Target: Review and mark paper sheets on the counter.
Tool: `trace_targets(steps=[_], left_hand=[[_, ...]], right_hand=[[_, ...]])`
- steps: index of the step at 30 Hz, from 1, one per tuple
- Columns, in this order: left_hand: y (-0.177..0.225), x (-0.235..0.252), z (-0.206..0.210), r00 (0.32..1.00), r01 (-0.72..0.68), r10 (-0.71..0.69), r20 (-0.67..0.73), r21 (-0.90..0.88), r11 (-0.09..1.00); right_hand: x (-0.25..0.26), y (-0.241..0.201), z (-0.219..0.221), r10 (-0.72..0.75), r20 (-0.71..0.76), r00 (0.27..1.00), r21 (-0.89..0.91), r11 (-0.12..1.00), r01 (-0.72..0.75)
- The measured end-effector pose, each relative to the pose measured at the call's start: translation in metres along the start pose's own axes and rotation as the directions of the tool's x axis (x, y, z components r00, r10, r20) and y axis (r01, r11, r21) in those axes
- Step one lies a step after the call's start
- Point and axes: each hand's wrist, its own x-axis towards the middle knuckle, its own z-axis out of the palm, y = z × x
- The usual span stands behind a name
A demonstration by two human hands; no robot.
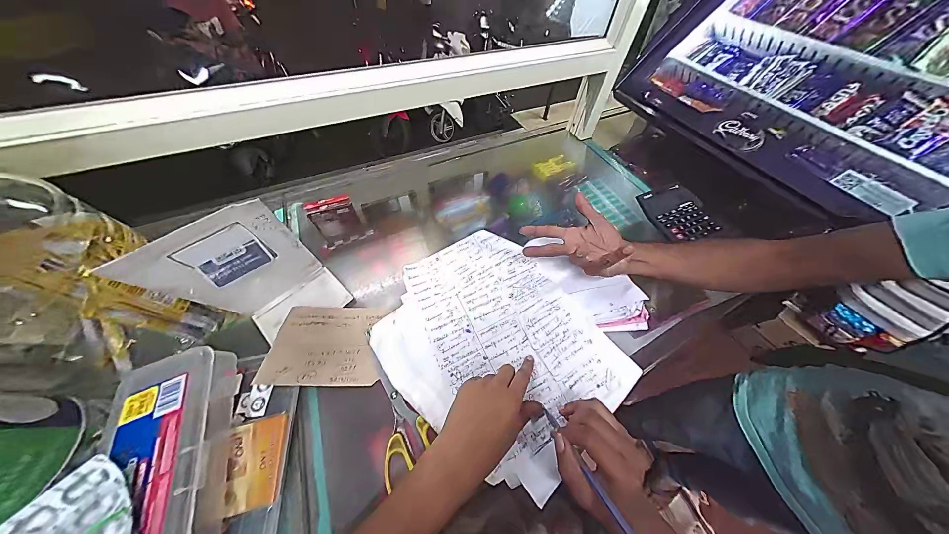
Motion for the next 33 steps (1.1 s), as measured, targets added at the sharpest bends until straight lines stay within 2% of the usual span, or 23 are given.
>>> trace_targets(steps=[5, 7, 8, 9, 10, 11, 12, 13, 15, 16, 18, 22, 25, 28, 30, 33], left_hand=[[0.003, 0.003, -0.005, 0.992, 0.045, -0.042, 0.115, -0.021, 0.999], [-0.001, -0.003, -0.006, 0.996, 0.038, -0.036, 0.079, -0.027, 0.999], [-0.004, -0.007, -0.005, 1.000, 0.011, -0.011, -0.002, -0.054, 0.998], [-0.006, -0.004, 0.002, 0.980, -0.072, 0.052, -0.192, -0.099, 0.992], [-0.006, 0.001, 0.008, 0.917, -0.151, 0.079, -0.392, -0.156, 0.976], [-0.005, 0.004, 0.013, 0.820, -0.206, 0.047, -0.571, -0.217, 0.954], [-0.004, 0.003, 0.012, 0.738, -0.219, -0.026, -0.674, -0.277, 0.936], [-0.005, 0.001, 0.005, 0.682, -0.183, -0.077, -0.727, -0.272, 0.945], [-0.013, -0.002, -0.002, 0.641, -0.042, -0.062, -0.765, -0.116, 0.992], [-0.016, -0.002, -0.001, 0.639, 0.018, -0.033, -0.769, -0.029, 0.999], [-0.016, 0.002, 0.008, 0.660, 0.095, -0.030, -0.750, 0.043, 0.995], [-0.013, 0.004, 0.012, 0.738, 0.105, -0.052, -0.673, 0.039, 0.994], [-0.016, 0.001, 0.014, 0.854, 0.071, -0.034, -0.519, 0.052, 0.996], [-0.016, -0.002, 0.018, 0.953, 0.054, -0.054, -0.300, -0.008, 0.998], [-0.015, -0.002, 0.017, 0.974, 0.059, -0.063, -0.216, -0.026, 0.998], [-0.014, -0.002, 0.017, 0.978, 0.062, -0.059, -0.199, 0.006, 0.998]], right_hand=[[-0.001, 0.002, 0.000, -0.013, 0.022, 1.000, 0.009, 1.000, 0.013], [0.002, -0.008, 0.003, 0.128, 0.044, 0.991, 0.148, 0.980, -0.134], [0.007, -0.017, -0.001, 0.256, 0.043, 0.966, 0.276, 0.926, -0.257], [0.018, -0.022, -0.014, 0.365, 0.012, 0.931, 0.392, 0.855, -0.340], [0.028, -0.022, -0.028, 0.434, -0.059, 0.899, 0.485, 0.800, -0.355], [0.037, -0.021, -0.041, 0.468, -0.139, 0.873, 0.525, 0.782, -0.336], [0.043, -0.016, -0.052, 0.434, -0.221, 0.873, 0.487, 0.825, -0.287], [0.045, -0.004, -0.055, 0.341, -0.297, 0.892, 0.365, 0.903, -0.224], [0.037, 0.026, -0.048, 0.178, -0.340, 0.924, 0.058, 0.984, -0.168], [0.028, 0.036, -0.042, 0.171, -0.324, 0.931, -0.034, 0.981, -0.192], [0.013, 0.048, -0.035, 0.185, -0.303, 0.935, -0.075, 0.973, -0.217], [0.014, 0.033, -0.019, 0.263, -0.324, 0.909, 0.026, 0.963, -0.269], [0.036, 0.020, -0.005, 0.284, -0.179, 0.942, -0.045, 0.954, -0.296], [0.059, 0.025, 0.022, 0.291, 0.005, 0.957, -0.171, 0.943, -0.286], [0.063, 0.035, 0.034, 0.254, 0.013, 0.967, -0.211, 0.946, -0.245], [0.060, 0.039, 0.041, 0.216, -0.001, 0.977, -0.244, 0.947, -0.209]])
